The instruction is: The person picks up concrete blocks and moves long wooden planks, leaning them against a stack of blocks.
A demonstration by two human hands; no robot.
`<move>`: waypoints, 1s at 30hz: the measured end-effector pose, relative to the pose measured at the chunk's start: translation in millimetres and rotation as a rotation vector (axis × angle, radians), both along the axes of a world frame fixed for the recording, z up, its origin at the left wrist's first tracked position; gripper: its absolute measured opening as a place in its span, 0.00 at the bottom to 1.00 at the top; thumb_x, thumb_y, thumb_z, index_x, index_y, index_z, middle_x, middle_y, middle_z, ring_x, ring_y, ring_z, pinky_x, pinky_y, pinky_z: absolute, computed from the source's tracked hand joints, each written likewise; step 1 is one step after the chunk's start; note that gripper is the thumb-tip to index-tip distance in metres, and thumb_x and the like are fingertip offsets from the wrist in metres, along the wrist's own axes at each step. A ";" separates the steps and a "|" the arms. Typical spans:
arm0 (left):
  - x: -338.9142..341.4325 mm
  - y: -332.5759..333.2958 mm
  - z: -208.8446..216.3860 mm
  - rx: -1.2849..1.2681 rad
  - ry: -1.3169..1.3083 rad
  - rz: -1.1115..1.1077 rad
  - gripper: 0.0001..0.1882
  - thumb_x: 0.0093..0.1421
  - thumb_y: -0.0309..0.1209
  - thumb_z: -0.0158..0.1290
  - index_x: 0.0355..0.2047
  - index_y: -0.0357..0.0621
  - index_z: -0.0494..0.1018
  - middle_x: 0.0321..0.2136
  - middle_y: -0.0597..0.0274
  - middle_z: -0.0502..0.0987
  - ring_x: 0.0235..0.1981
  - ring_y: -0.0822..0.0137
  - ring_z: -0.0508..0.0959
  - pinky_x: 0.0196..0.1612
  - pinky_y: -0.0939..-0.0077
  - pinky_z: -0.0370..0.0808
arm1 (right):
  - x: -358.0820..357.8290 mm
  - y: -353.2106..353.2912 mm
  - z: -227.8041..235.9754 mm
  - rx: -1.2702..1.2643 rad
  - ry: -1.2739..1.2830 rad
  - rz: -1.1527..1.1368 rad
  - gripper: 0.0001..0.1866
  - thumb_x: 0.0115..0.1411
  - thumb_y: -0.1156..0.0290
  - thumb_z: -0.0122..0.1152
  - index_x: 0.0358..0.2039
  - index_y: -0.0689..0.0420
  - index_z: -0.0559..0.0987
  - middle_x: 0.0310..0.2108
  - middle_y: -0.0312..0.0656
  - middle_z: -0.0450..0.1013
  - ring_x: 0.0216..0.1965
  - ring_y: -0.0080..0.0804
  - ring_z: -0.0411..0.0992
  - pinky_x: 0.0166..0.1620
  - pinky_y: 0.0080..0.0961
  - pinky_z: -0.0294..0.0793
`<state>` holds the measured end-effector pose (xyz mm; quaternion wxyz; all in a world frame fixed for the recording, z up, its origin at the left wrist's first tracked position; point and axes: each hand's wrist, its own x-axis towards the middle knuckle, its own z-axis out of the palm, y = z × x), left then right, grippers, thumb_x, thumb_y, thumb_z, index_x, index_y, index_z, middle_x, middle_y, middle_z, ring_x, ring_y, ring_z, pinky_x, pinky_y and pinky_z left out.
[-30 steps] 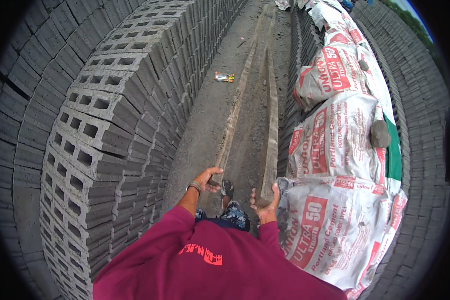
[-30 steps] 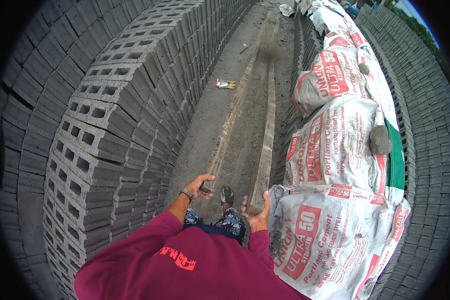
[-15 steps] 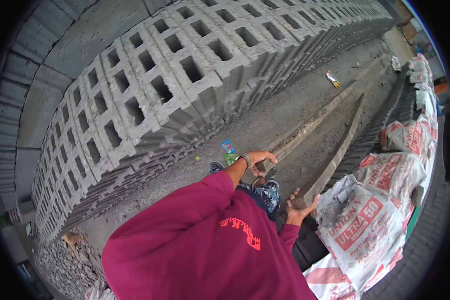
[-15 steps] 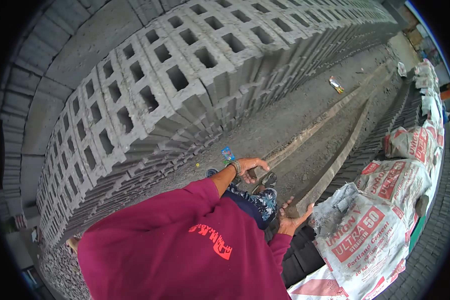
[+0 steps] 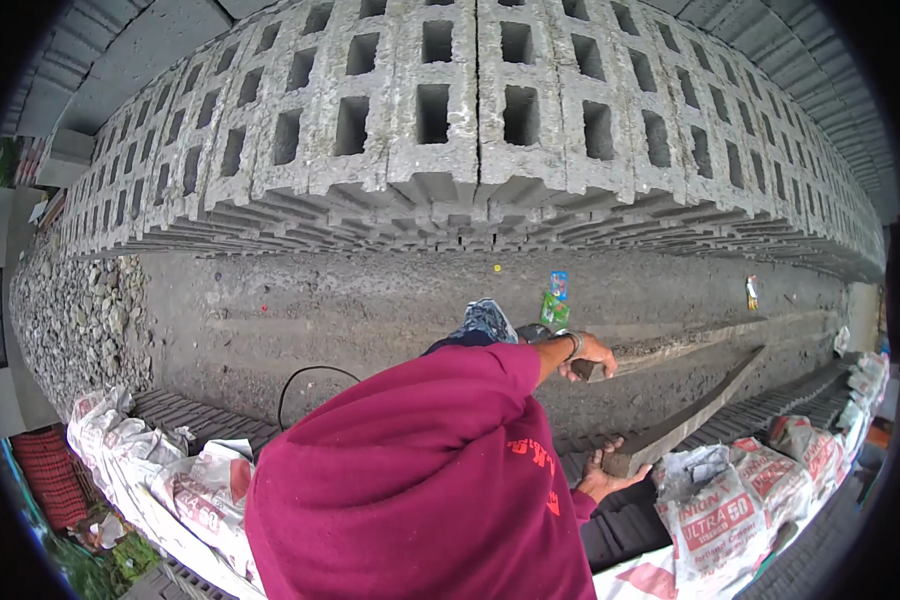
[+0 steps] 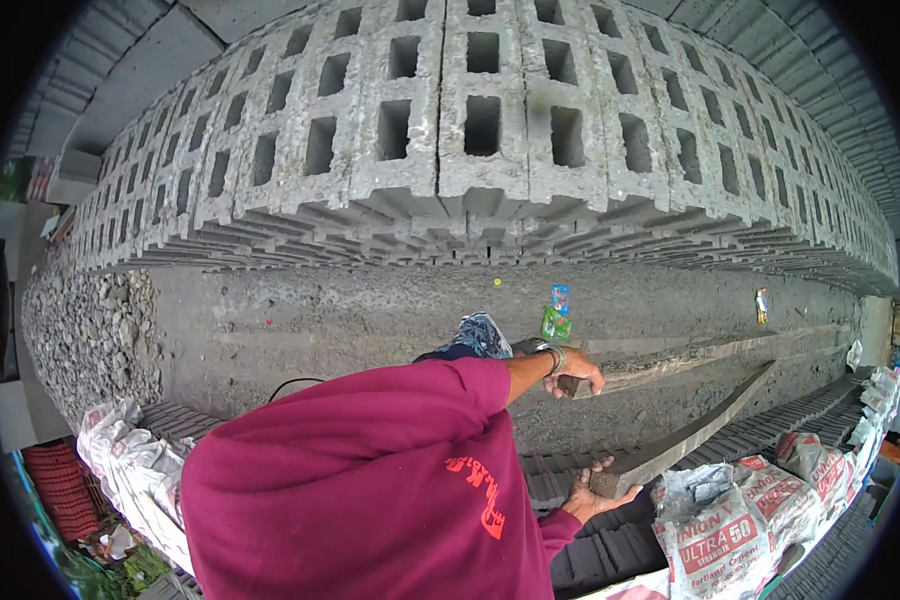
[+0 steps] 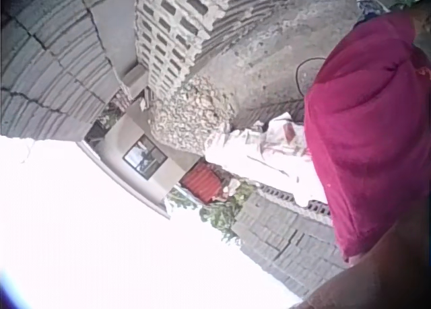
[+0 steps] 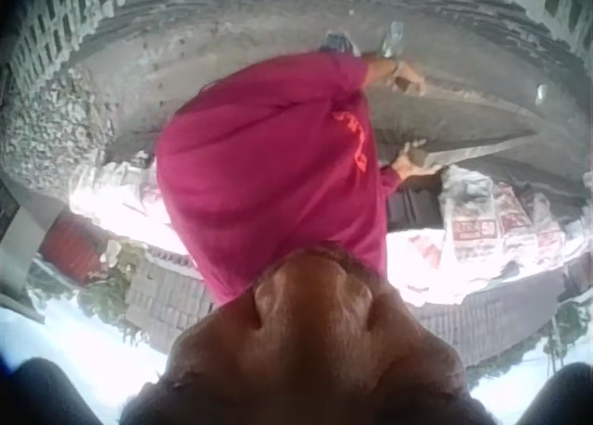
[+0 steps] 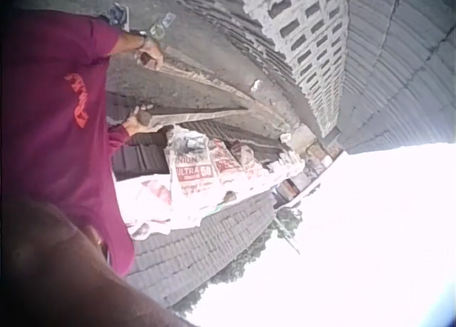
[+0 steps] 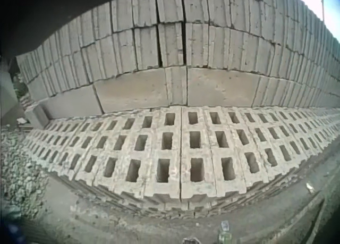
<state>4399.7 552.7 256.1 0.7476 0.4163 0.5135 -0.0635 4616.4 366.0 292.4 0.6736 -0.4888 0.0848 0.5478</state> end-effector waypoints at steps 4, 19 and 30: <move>-63.4 -72.7 -0.5 0.029 -0.086 0.058 0.29 0.38 0.50 0.62 0.41 0.53 0.75 0.23 0.55 0.74 0.17 0.61 0.76 0.20 0.65 0.73 | -71.6 -72.4 -7.5 0.014 -0.017 0.022 0.38 0.48 0.30 0.55 0.39 0.56 0.74 0.24 0.41 0.73 0.17 0.32 0.67 0.16 0.24 0.61; -337.3 -222.8 11.1 0.078 -0.004 0.039 0.25 0.34 0.41 0.65 0.33 0.42 0.76 0.32 0.51 0.77 0.27 0.54 0.79 0.24 0.59 0.77 | -372.9 -224.6 32.5 -0.165 -0.206 0.037 0.39 0.42 0.28 0.58 0.38 0.53 0.73 0.23 0.40 0.72 0.18 0.32 0.68 0.18 0.25 0.61; -637.4 -338.3 -6.4 0.030 -0.035 0.067 0.26 0.34 0.44 0.67 0.36 0.50 0.78 0.36 0.54 0.77 0.30 0.57 0.79 0.28 0.61 0.77 | -560.5 -310.1 6.6 -0.223 -0.312 0.171 0.38 0.42 0.30 0.60 0.36 0.54 0.73 0.25 0.40 0.72 0.21 0.31 0.69 0.20 0.25 0.64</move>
